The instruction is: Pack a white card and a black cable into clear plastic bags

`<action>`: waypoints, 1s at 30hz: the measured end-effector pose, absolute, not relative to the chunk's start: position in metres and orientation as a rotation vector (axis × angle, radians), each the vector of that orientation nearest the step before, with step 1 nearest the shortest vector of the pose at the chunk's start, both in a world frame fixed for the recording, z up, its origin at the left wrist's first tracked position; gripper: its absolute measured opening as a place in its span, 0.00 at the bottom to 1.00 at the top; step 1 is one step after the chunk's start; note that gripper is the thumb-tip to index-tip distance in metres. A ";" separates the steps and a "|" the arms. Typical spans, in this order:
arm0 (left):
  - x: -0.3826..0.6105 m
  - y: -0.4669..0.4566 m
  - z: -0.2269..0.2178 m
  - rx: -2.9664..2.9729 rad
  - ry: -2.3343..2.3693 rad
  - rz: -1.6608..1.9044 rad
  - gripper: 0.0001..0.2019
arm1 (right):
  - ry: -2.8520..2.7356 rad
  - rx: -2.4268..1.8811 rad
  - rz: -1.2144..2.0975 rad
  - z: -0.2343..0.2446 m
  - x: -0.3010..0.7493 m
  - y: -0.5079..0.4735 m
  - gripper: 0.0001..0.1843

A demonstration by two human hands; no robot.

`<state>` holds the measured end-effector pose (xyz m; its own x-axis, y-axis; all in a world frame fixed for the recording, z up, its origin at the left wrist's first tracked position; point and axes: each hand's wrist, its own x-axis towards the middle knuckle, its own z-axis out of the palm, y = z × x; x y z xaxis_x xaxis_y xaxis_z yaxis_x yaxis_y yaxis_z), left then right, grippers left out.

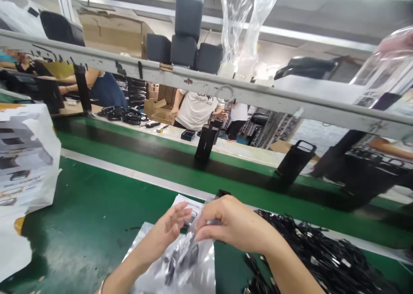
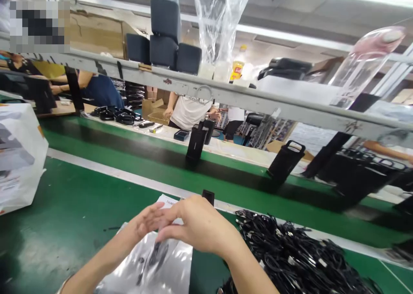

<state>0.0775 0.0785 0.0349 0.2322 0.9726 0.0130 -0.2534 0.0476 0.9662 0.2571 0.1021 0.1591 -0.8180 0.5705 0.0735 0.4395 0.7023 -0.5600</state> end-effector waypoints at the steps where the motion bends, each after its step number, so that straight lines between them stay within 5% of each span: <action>1: 0.081 0.078 0.035 1.104 0.792 1.081 0.36 | -2.676 -0.752 0.814 0.161 0.260 0.101 0.09; 9: 0.098 0.068 0.045 1.195 0.898 1.119 0.14 | -2.797 -0.788 0.706 0.165 0.288 0.088 0.10; 15: 0.102 0.061 0.047 1.358 1.205 1.173 0.15 | -2.560 -1.069 0.495 0.144 0.305 0.074 0.10; 24: 0.108 0.061 0.039 1.206 1.277 1.367 0.12 | -2.159 -1.065 0.877 0.102 0.314 0.068 0.02; 27: 0.112 0.061 0.041 1.123 1.284 1.481 0.12 | -1.809 -1.072 1.031 0.082 0.305 0.067 0.30; 28: 0.114 0.061 0.041 1.099 1.291 1.507 0.12 | -1.724 -1.097 1.074 0.075 0.300 0.067 0.33; 30: 0.116 0.060 0.039 1.048 1.306 1.543 0.12 | -1.615 -1.171 1.129 0.061 0.290 0.068 0.18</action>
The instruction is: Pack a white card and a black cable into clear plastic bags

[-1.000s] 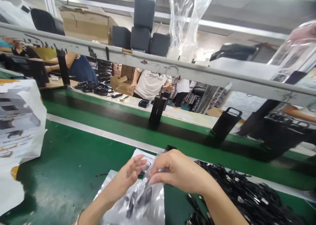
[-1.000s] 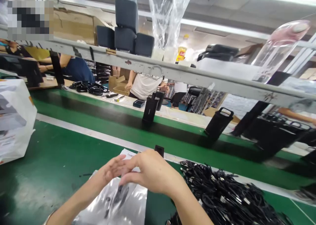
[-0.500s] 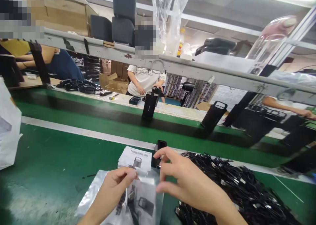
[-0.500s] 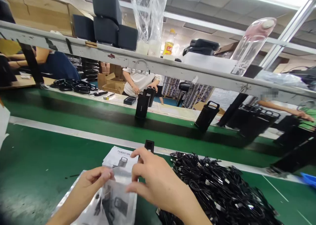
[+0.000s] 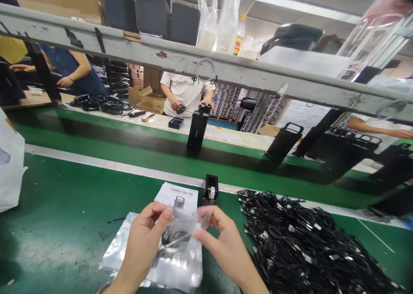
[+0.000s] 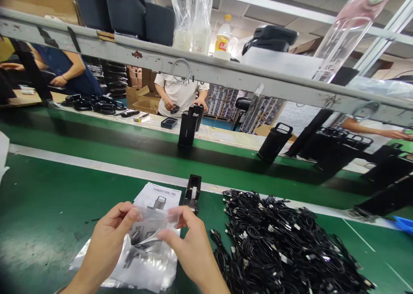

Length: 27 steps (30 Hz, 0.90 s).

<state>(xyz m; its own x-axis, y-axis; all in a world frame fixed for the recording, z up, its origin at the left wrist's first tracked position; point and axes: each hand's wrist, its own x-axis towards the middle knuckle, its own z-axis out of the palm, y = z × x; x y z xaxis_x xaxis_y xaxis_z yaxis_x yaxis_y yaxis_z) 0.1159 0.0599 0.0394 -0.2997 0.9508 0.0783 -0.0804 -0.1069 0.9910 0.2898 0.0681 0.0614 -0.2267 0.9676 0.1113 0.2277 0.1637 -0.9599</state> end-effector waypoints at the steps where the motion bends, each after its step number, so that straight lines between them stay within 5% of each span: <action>1: 0.116 0.059 0.038 1.020 1.314 1.558 0.13 | -1.565 -1.204 1.146 0.056 0.285 0.069 0.11; 7: 0.108 0.060 0.027 1.028 1.190 1.415 0.21 | -1.415 -1.123 1.295 0.044 0.275 0.073 0.18; 14: 0.100 0.060 0.025 1.253 1.397 1.128 0.10 | -1.580 -1.192 1.181 0.039 0.280 0.069 0.05; 27: 0.072 0.059 0.020 1.341 1.202 0.930 0.10 | -1.786 -1.009 1.028 0.033 0.290 0.069 0.17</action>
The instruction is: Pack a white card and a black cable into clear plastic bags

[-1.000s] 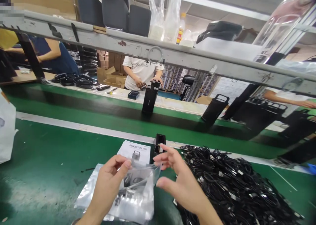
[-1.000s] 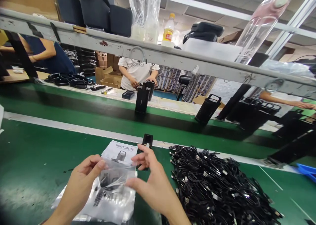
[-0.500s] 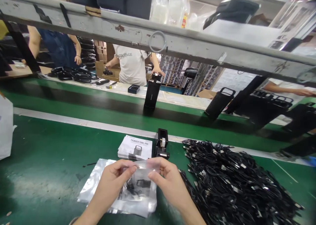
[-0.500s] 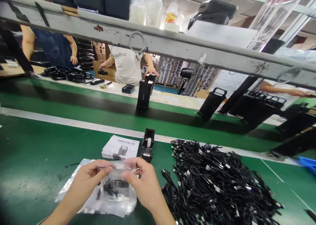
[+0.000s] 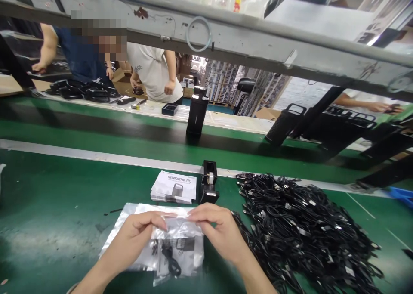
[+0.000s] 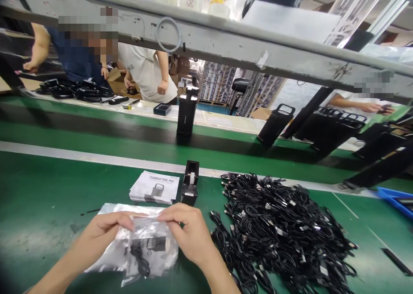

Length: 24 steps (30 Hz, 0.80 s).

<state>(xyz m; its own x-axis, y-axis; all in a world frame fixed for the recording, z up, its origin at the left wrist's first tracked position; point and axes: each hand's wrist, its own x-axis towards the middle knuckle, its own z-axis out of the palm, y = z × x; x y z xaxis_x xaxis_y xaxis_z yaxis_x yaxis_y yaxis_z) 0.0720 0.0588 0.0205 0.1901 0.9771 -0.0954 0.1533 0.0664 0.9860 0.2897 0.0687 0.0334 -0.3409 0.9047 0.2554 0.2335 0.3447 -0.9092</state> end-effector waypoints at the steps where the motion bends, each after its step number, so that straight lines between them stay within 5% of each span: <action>1: 0.074 0.058 0.020 1.297 1.193 0.950 0.10 | -1.800 -1.003 1.014 0.032 0.290 0.069 0.19; 6: 0.087 0.060 0.016 0.994 1.155 1.054 0.21 | -1.853 -0.997 0.946 0.027 0.293 0.069 0.22; 13: 0.111 0.055 0.011 1.163 1.338 1.049 0.13 | -1.503 -1.170 1.196 0.030 0.295 0.064 0.23; 17: 0.118 0.049 0.012 1.087 1.395 1.163 0.15 | -1.487 -1.269 1.289 0.023 0.289 0.063 0.10; 20: 0.121 0.047 0.010 0.970 1.317 1.124 0.19 | -1.446 -1.238 1.373 0.018 0.285 0.065 0.14; 24: 0.120 0.047 0.006 0.959 1.299 1.074 0.19 | -1.371 -1.489 0.973 0.022 0.295 0.079 0.14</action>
<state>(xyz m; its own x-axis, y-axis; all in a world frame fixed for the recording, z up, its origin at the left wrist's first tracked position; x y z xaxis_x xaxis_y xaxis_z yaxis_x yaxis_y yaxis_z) 0.1203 0.0467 0.0057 -0.0273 0.9672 -0.2526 -0.0660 0.2504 0.9659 0.2947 0.0790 0.0221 0.0892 0.9960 0.0099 0.3190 -0.0191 -0.9476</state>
